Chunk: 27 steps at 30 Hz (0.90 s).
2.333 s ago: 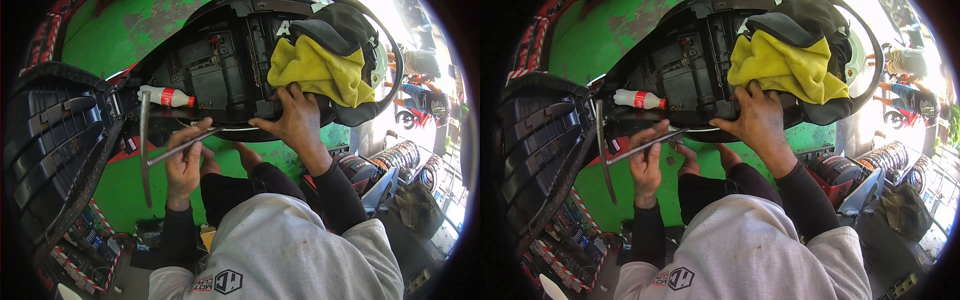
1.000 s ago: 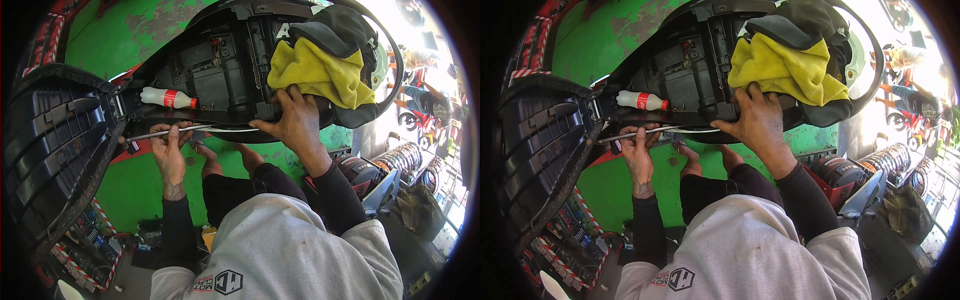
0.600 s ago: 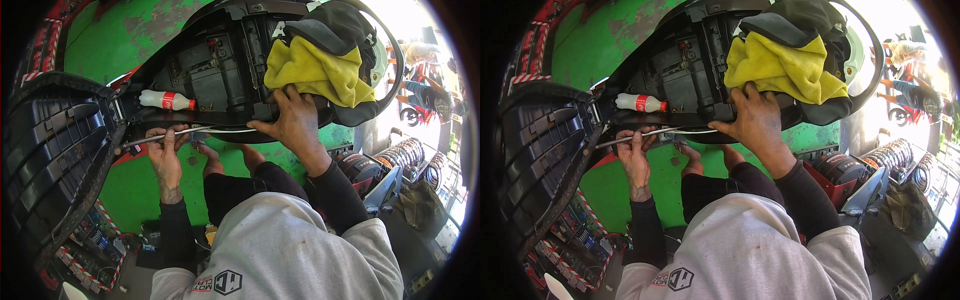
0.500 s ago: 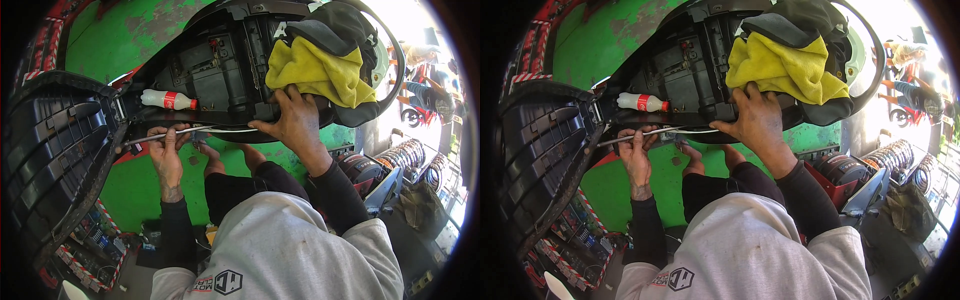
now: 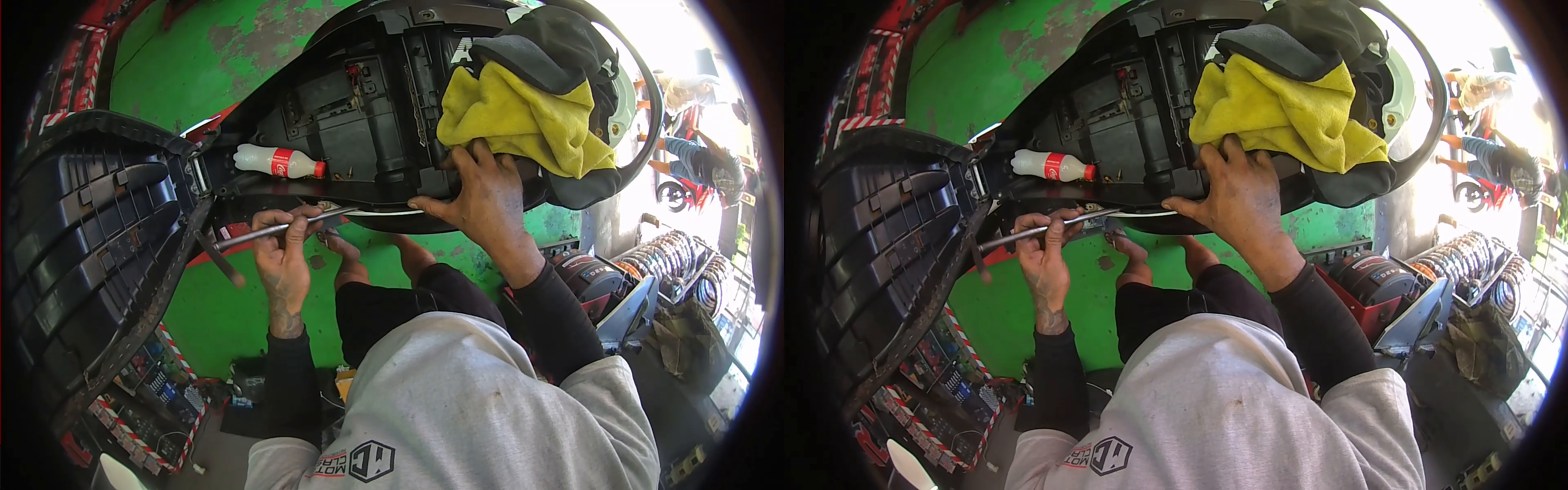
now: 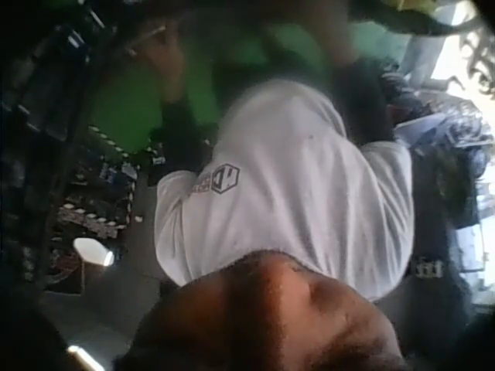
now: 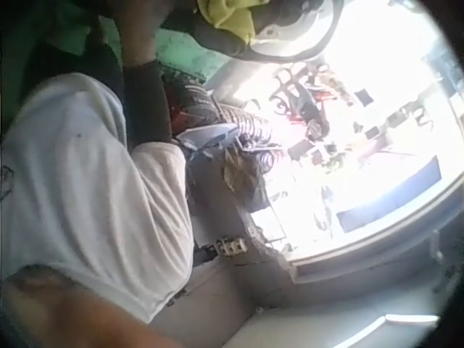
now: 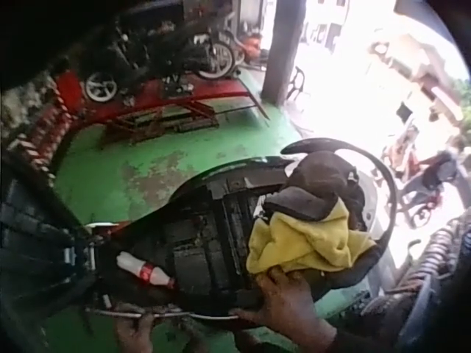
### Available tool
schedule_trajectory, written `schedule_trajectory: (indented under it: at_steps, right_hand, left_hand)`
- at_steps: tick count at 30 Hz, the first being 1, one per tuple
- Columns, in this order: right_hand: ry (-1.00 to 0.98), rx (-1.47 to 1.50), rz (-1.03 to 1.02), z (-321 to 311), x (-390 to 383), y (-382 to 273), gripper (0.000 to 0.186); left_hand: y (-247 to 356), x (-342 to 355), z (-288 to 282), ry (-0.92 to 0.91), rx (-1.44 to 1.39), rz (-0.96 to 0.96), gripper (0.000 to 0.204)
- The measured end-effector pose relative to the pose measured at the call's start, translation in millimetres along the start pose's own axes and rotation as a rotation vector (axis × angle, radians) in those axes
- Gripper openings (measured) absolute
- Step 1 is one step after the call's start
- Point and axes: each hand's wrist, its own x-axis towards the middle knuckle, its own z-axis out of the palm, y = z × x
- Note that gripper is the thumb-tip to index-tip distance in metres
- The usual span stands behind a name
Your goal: The recorder is using tools to work on the battery or electrical area under the seat of a motorcycle.
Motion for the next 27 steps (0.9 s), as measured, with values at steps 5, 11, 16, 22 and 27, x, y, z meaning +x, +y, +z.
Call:
schedule_trajectory:
  at_steps: [5,11,16,22,27]
  right_hand:
    - [0.003,0.004,-0.001,-0.5,0.7,-0.4,0.066]
    - [-0.009,0.000,0.026,-1.2,-0.3,-1.4,0.065]
    - [-0.001,0.002,0.012,-2.1,-0.7,-1.6,0.064]
    - [-0.027,0.000,0.025,-2.0,1.0,-2.6,0.065]
    - [-0.017,0.006,0.019,-2.7,1.1,-2.2,0.065]
  left_hand:
    - [-0.4,-14.1,4.9,-0.100,0.052,0.111,0.014]
    - [1.7,-12.0,16.0,-0.330,0.148,0.245,0.014]
    - [-4.4,-4.6,4.6,-0.019,-0.053,0.010,0.011]
    - [-22.9,11.2,-11.9,0.075,-0.136,-0.089,0.009]
    - [-36.1,26.9,-25.6,0.134,-0.202,-0.188,0.011]
